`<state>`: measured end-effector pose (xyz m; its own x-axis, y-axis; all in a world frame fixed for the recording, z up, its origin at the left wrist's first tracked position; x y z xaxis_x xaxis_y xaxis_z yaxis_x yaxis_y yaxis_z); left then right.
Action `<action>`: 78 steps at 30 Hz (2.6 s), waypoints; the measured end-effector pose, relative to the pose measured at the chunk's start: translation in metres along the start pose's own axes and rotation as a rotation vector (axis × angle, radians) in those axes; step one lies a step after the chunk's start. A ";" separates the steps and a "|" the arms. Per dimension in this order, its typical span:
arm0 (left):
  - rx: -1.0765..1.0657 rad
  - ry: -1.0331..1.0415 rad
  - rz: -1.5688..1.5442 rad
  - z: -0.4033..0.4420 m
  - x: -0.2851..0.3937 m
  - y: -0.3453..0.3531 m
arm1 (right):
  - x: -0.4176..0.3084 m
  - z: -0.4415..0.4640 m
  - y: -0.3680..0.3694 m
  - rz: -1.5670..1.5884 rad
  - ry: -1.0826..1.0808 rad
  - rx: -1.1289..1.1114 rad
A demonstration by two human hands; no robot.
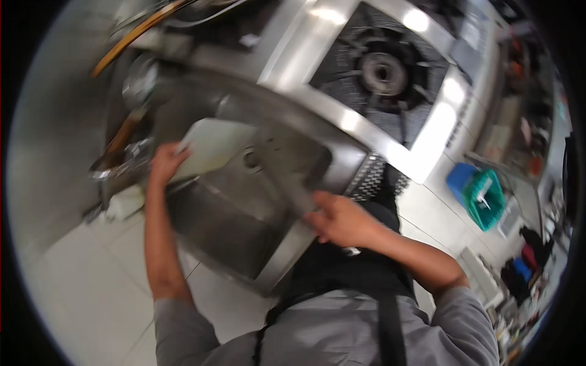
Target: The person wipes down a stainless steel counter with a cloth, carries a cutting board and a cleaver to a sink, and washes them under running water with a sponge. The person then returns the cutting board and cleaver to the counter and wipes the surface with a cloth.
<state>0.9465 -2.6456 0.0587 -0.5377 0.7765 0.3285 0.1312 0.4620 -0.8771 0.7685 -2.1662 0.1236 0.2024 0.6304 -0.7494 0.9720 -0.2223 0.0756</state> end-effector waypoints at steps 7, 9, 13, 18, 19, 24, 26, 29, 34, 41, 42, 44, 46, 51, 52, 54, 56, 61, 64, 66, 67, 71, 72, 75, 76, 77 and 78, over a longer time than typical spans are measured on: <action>-0.223 0.068 -0.096 0.038 0.081 -0.018 | -0.001 0.005 0.013 0.199 0.079 -0.050; -0.225 0.042 -0.038 0.039 0.085 -0.016 | 0.003 0.005 0.015 0.217 0.087 -0.054; -0.259 -0.134 0.000 0.035 0.060 -0.016 | -0.004 0.003 0.015 0.172 0.133 -0.046; -0.130 -0.473 -0.461 -0.004 0.006 -0.011 | -0.012 0.004 0.009 0.153 0.124 -0.034; -0.060 -0.499 -0.647 -0.016 -0.018 0.001 | -0.014 0.005 0.007 0.148 0.122 -0.033; 0.241 -0.602 -1.235 -0.096 -0.038 0.042 | -0.022 0.008 -0.001 0.148 0.113 -0.012; 0.374 -0.596 -1.400 -0.124 -0.038 0.065 | -0.021 0.011 -0.003 0.117 0.110 -0.007; 0.538 -0.695 -1.567 -0.163 -0.042 0.102 | -0.029 0.011 -0.006 0.039 0.120 -0.012; 0.613 -0.619 -1.974 -0.201 -0.027 0.177 | -0.048 0.007 -0.001 -0.025 0.114 0.000; 0.929 -0.712 -2.124 -0.199 0.031 0.228 | -0.058 0.002 0.008 -0.086 0.101 0.007; 0.982 -0.744 -2.155 -0.194 0.047 0.216 | -0.061 0.001 0.010 -0.087 0.108 0.008; 1.057 -0.819 -2.215 -0.195 0.057 0.208 | -0.068 0.000 0.014 -0.084 0.121 0.011; 1.099 -0.905 -2.275 -0.198 0.059 0.205 | -0.068 -0.001 0.015 -0.063 0.118 0.008; 0.752 -0.879 -3.081 -0.177 0.064 0.114 | -0.066 -0.001 0.017 -0.069 0.103 -0.006; 0.762 -0.891 -3.176 -0.168 0.072 0.094 | -0.064 -0.002 0.017 -0.069 0.102 -0.007; 0.854 -0.951 -3.204 -0.155 0.066 0.095 | -0.058 -0.001 0.016 -0.067 0.097 -0.006; 0.897 -0.947 -3.231 -0.151 0.064 0.101 | -0.059 -0.003 0.015 -0.105 0.118 -0.006; 0.905 -0.858 -3.278 -0.159 0.064 0.094 | -0.048 -0.002 0.010 -0.053 0.109 -0.022; 0.870 -0.896 -3.044 -0.156 0.074 0.087 | -0.053 -0.001 0.009 -0.042 0.100 0.003; 0.827 -0.918 -2.747 -0.158 0.073 0.106 | -0.052 0.001 0.008 -0.044 0.059 0.028; 0.818 -0.916 -2.602 -0.159 0.077 0.109 | -0.053 0.002 0.009 -0.051 0.031 0.035; 0.839 -0.798 -2.066 -0.191 0.111 0.119 | -0.089 0.008 0.018 -0.286 -0.023 0.094; 0.785 -0.759 -2.016 -0.205 0.113 0.126 | -0.096 0.016 0.020 -0.343 -0.080 0.074; 0.761 -0.753 -2.000 -0.235 0.131 0.135 | -0.121 0.043 0.039 -0.591 -0.263 0.030; 0.775 -0.766 -2.019 -0.243 0.137 0.135 | -0.136 0.051 0.054 -0.667 -0.308 0.011; 0.774 -0.779 -2.025 -0.250 0.142 0.137 | -0.151 0.059 0.071 -0.742 -0.352 -0.007; 0.770 -0.792 -2.034 -0.258 0.147 0.140 | -0.165 0.065 0.088 -0.818 -0.394 -0.022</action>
<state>1.1009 -2.3563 0.0744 0.3530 -0.6663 0.6569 -0.9320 -0.1891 0.3091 0.8124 -2.3382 0.2110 -0.6033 0.2842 -0.7451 0.7974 0.1998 -0.5694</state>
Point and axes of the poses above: each hand's wrist, its own z-axis towards the middle knuckle, its own y-axis out of the palm, x = y × z, the point moved 2 cm from there along z, towards the middle knuckle, and after that the axes turned 2 degrees about -x, right-handed, at the moved point
